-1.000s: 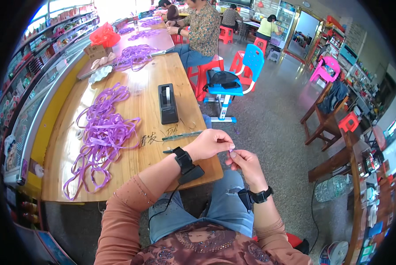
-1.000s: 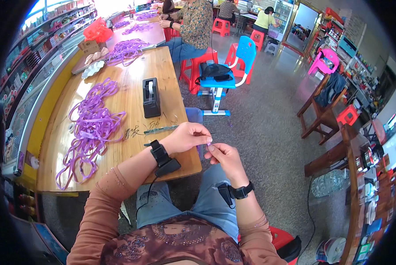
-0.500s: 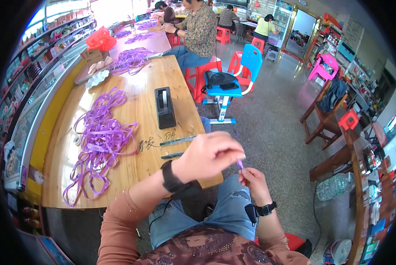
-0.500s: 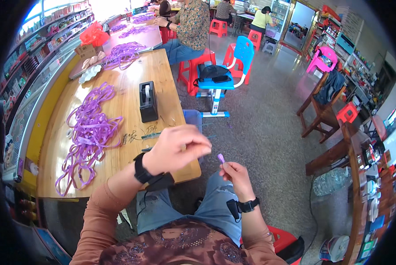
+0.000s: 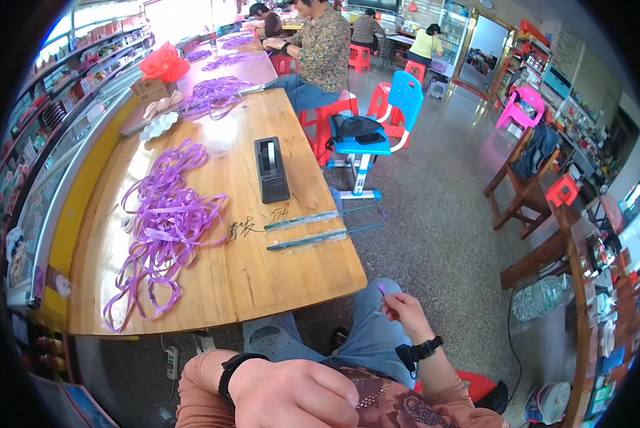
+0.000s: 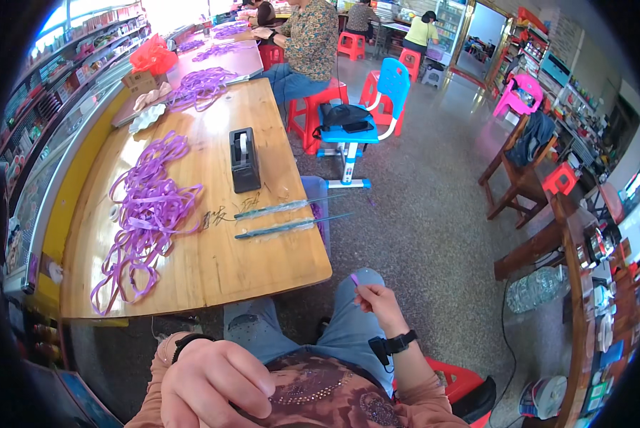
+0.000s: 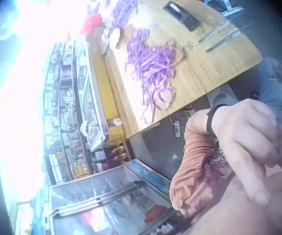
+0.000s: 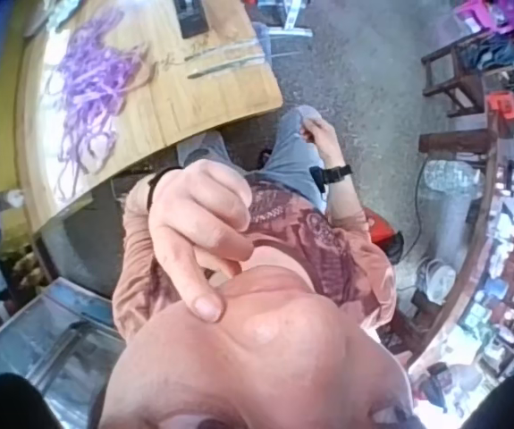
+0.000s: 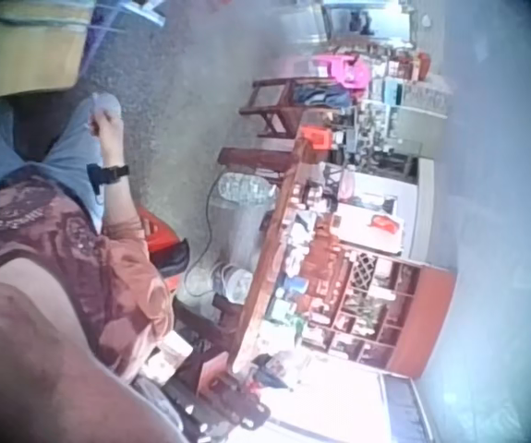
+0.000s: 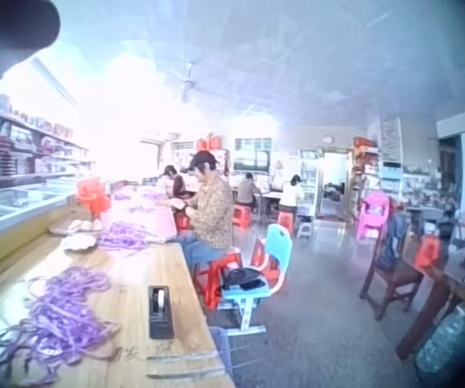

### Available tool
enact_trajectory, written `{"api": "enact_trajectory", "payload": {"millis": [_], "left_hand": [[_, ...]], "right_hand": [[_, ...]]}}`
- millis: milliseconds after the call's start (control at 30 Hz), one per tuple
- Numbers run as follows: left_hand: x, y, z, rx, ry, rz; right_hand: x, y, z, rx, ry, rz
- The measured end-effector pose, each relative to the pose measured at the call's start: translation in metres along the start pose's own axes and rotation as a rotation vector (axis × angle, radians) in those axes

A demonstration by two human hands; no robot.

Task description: Measure purple ribbons against markings on a worktable and tie them into bundles.

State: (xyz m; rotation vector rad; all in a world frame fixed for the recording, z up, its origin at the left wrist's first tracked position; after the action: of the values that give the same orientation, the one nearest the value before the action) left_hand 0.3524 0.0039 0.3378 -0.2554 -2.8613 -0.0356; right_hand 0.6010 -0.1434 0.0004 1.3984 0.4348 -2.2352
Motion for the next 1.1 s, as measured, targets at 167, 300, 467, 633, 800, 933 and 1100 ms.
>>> {"api": "enact_trajectory", "payload": {"millis": [167, 300, 467, 633, 800, 933, 1100], "left_hand": [[0.002, 0.011, 0.026, -0.086, 0.007, -0.116], [-0.018, 0.026, 0.051, -0.091, 0.286, -0.585], [-0.05, 0.071, 0.117, 0.21, 0.74, -0.971], [-0.052, 0.09, 0.138, 0.339, 0.818, -1.052], [-0.054, 0.087, 0.135, 0.322, 0.858, -1.054], [-0.058, 0.083, 0.137, 0.229, 0.871, -1.075], [-0.059, 0.081, 0.135, 0.217, 0.84, -1.087]], "right_hand": [[0.008, -0.015, 0.002, -0.055, -0.021, 0.054], [0.013, -0.017, 0.002, -0.055, -0.018, 0.079], [0.028, -0.021, -0.004, -0.103, -0.051, 0.093], [0.036, -0.019, -0.009, -0.111, -0.064, 0.101], [0.05, -0.025, -0.02, -0.104, -0.069, 0.159], [0.06, -0.032, -0.02, -0.128, -0.124, 0.13], [0.069, -0.031, -0.026, -0.145, -0.191, 0.023]]}}
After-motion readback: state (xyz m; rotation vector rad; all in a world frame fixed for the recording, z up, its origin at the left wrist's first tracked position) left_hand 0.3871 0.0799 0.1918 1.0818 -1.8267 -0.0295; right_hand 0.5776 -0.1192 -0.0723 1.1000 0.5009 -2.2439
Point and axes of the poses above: each hand's wrist, its own z-axis away from the middle knuckle, its own y-axis out of the back of the hand, x = y × z, the point moved 5 cm from there along -z, towards the middle knuckle, and after that the axes turned 8 degrees about x, right-handed, at the moved point
